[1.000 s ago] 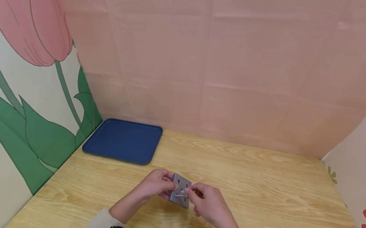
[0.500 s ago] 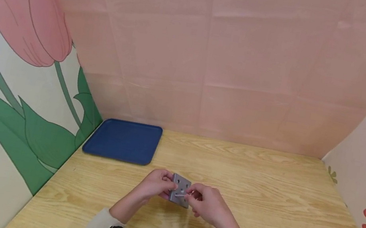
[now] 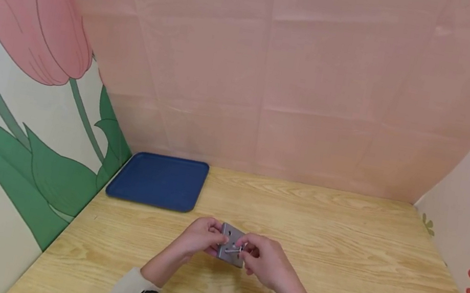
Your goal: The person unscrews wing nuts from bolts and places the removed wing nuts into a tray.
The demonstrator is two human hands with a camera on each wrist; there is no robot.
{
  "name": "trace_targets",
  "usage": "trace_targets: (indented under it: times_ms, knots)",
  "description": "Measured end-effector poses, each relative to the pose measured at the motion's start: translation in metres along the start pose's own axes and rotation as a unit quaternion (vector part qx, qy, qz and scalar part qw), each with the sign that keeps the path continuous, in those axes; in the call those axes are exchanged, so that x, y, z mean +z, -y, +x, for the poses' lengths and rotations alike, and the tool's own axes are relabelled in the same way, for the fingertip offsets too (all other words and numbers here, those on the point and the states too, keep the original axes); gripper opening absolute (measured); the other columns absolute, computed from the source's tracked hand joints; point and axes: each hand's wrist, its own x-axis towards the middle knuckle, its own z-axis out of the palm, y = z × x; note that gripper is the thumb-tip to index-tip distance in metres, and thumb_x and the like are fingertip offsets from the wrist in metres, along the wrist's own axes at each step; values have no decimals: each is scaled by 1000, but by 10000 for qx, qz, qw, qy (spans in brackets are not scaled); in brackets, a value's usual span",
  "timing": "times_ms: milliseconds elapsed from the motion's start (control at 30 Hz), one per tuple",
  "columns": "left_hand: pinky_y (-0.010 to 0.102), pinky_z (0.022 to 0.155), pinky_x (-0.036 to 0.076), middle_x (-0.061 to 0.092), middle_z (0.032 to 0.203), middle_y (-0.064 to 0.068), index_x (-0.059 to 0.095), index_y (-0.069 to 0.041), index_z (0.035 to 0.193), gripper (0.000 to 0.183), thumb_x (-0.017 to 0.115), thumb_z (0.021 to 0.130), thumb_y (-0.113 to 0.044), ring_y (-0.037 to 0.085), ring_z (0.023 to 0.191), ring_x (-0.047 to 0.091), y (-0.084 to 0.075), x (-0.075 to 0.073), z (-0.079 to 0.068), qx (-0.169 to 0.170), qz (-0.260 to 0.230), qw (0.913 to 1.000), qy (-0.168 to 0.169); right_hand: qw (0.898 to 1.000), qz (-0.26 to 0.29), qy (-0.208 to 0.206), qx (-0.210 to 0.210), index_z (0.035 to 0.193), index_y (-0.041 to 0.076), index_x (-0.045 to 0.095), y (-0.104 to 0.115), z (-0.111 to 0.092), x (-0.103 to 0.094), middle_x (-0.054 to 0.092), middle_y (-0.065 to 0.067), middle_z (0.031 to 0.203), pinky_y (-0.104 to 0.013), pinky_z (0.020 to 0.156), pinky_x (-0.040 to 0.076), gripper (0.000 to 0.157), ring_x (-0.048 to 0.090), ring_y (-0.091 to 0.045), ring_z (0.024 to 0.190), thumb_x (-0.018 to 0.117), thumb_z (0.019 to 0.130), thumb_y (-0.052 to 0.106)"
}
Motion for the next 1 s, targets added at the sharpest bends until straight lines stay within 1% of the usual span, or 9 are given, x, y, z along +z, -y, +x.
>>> trace_targets:
  times_ms: [100, 300, 500, 600, 700, 833, 933, 1000]
  knots:
    - [33, 56, 61, 67, 83, 11, 64, 6, 104, 22, 72, 86, -3, 19, 61, 66, 0, 0, 1, 17, -15, 10000, -8, 10000, 4, -24, -23, 111, 7, 68, 0, 0, 0, 66, -4, 88, -36, 58, 61, 18, 63, -11, 64, 64, 95, -1]
    - [32, 56, 60, 67, 82, 10, 64, 6, 104, 21, 72, 86, -2, 18, 61, 66, 0, 0, 1, 58, 10, 10000, 6, 9999, 150, -77, -39, 115, 3, 65, -1, 0, 2, 65, -4, 86, -33, 56, 60, 19, 64, -11, 63, 64, 96, 0]
    - [33, 57, 61, 67, 82, 11, 64, 6, 104, 20, 71, 86, -2, 18, 61, 66, 1, -1, 1, 54, -10, 10000, 8, 9999, 58, -123, -28, 112, 6, 67, -1, 0, 2, 66, -2, 83, -34, 53, 59, 17, 63, -12, 59, 65, 96, 3]
    - [33, 56, 61, 67, 83, 11, 64, 6, 104, 21, 71, 86, -2, 19, 62, 66, 2, -1, 1, 47, -21, 10000, 11, 9999, 0, -124, -24, 112, 8, 68, -2, 0, 2, 66, -1, 83, -35, 53, 59, 16, 63, -12, 58, 66, 97, 8]
    - [32, 56, 60, 67, 83, 11, 64, 6, 104, 21, 71, 86, -2, 19, 62, 66, 2, -1, 1, 45, -24, 10000, 19, 9999, 35, -121, 117, 114, 9, 69, -3, 0, 2, 65, -2, 79, -37, 54, 59, 18, 63, -15, 58, 64, 100, 19]
    - [32, 56, 60, 67, 82, 11, 64, 6, 104, 21, 71, 86, -2, 18, 62, 66, 2, -1, 1, 49, -21, 10000, 20, 9984, 192, -283, 441, 112, 10, 69, -3, 2, 3, 62, -2, 73, -38, 55, 60, 27, 64, -19, 59, 60, 103, 33]
    - [33, 56, 61, 68, 82, 11, 64, 6, 104, 21, 71, 86, -2, 18, 62, 66, 2, 0, 1, 53, -22, 10000, 23, 9968, 288, -428, 614, 107, 9, 71, -3, 2, 4, 61, -1, 74, -35, 54, 60, 30, 63, -19, 59, 59, 103, 37]
    - [33, 56, 60, 68, 82, 11, 64, 6, 104, 21, 71, 86, -2, 18, 62, 66, 3, 0, 1, 54, -17, 10000, 29, 9964, 320, -445, 641, 105, 8, 71, -3, 3, 5, 61, -2, 76, -33, 54, 59, 31, 63, -19, 60, 59, 103, 36]
